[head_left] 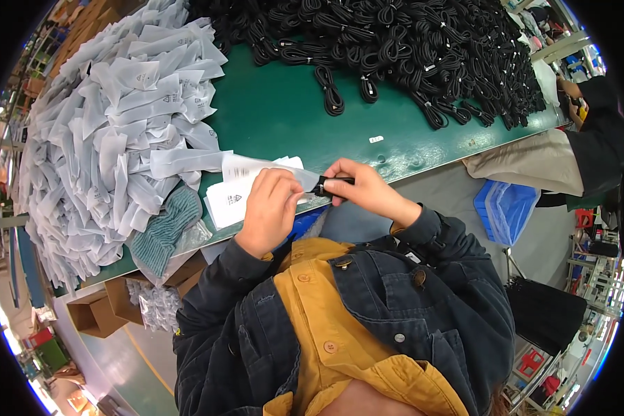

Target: Packaging coiled cables into paper sleeves at an assembly station.

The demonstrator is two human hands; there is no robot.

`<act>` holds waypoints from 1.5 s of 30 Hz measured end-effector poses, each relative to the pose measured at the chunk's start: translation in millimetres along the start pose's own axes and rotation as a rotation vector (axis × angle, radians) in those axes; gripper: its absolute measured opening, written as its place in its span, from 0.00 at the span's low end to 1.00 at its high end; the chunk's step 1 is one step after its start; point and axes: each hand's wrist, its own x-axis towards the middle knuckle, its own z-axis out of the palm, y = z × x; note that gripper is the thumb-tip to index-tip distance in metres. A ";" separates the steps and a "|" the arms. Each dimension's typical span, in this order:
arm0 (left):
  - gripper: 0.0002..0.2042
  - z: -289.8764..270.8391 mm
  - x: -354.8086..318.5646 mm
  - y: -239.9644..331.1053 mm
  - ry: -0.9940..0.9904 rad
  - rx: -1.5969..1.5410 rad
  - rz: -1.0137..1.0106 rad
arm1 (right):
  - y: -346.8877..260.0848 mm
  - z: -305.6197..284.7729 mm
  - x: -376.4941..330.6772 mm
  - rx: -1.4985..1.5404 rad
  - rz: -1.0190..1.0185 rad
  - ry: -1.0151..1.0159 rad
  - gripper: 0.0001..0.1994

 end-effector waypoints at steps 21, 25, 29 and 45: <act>0.06 -162.8 108.0 -29.2 0.552 -0.617 -0.170 | -79.8 2.5 36.7 -0.635 -0.963 0.358 0.15; 0.12 -232.8 97.1 -61.2 0.869 0.242 -0.236 | -58.6 -35.5 87.0 -1.121 -0.759 0.574 0.14; 0.13 -119.0 57.7 -24.6 0.369 0.272 -0.139 | -33.9 -62.8 99.4 -1.354 -0.697 0.573 0.14; 0.04 12.3 -6.5 -16.0 -0.041 0.190 -0.129 | -8.9 -7.1 30.1 -0.475 -0.440 0.284 0.19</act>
